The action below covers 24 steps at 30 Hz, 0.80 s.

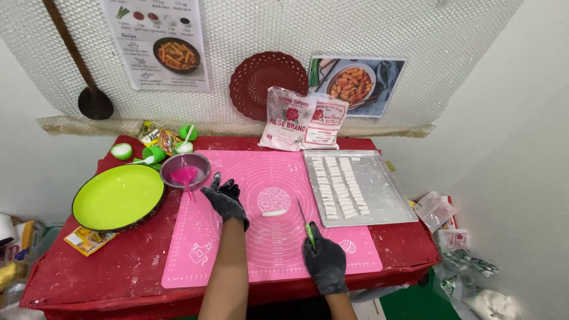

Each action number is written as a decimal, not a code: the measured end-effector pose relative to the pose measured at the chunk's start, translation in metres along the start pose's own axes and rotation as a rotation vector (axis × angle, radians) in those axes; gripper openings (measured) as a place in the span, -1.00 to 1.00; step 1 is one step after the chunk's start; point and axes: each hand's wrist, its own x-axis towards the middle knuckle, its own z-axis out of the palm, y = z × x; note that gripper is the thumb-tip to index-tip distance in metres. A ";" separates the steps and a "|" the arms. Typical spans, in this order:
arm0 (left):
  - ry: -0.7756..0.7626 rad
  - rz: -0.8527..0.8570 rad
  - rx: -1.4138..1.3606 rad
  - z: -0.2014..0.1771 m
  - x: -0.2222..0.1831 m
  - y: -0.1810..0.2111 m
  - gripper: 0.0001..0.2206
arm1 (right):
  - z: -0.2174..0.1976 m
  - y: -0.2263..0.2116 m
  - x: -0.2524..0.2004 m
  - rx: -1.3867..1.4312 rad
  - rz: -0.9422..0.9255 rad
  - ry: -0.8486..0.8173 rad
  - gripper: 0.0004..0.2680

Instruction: Shaping and cutting small pieces of dough and arranging them on a metal tray using a knife and spatula.

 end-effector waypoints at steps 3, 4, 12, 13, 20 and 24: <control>0.003 -0.019 -0.008 0.007 -0.010 0.007 -0.25 | 0.003 0.001 0.002 -0.010 -0.020 0.046 -0.57; -0.010 -0.002 -0.004 0.008 -0.012 0.008 -0.26 | 0.005 0.002 0.003 -0.009 -0.044 0.067 -0.57; -0.033 0.009 0.000 0.012 -0.027 0.014 -0.31 | 0.017 0.013 0.005 -0.007 -0.088 0.123 -0.57; -0.033 0.014 0.018 0.011 -0.029 0.014 -0.32 | 0.021 0.015 0.005 -0.011 -0.077 0.110 -0.56; -0.069 0.049 0.106 0.008 -0.031 0.010 -0.28 | 0.029 0.003 -0.003 0.052 -0.085 0.021 -0.55; -0.054 0.053 0.125 0.011 -0.028 0.008 -0.30 | 0.040 -0.011 -0.008 0.059 -0.169 0.159 -0.57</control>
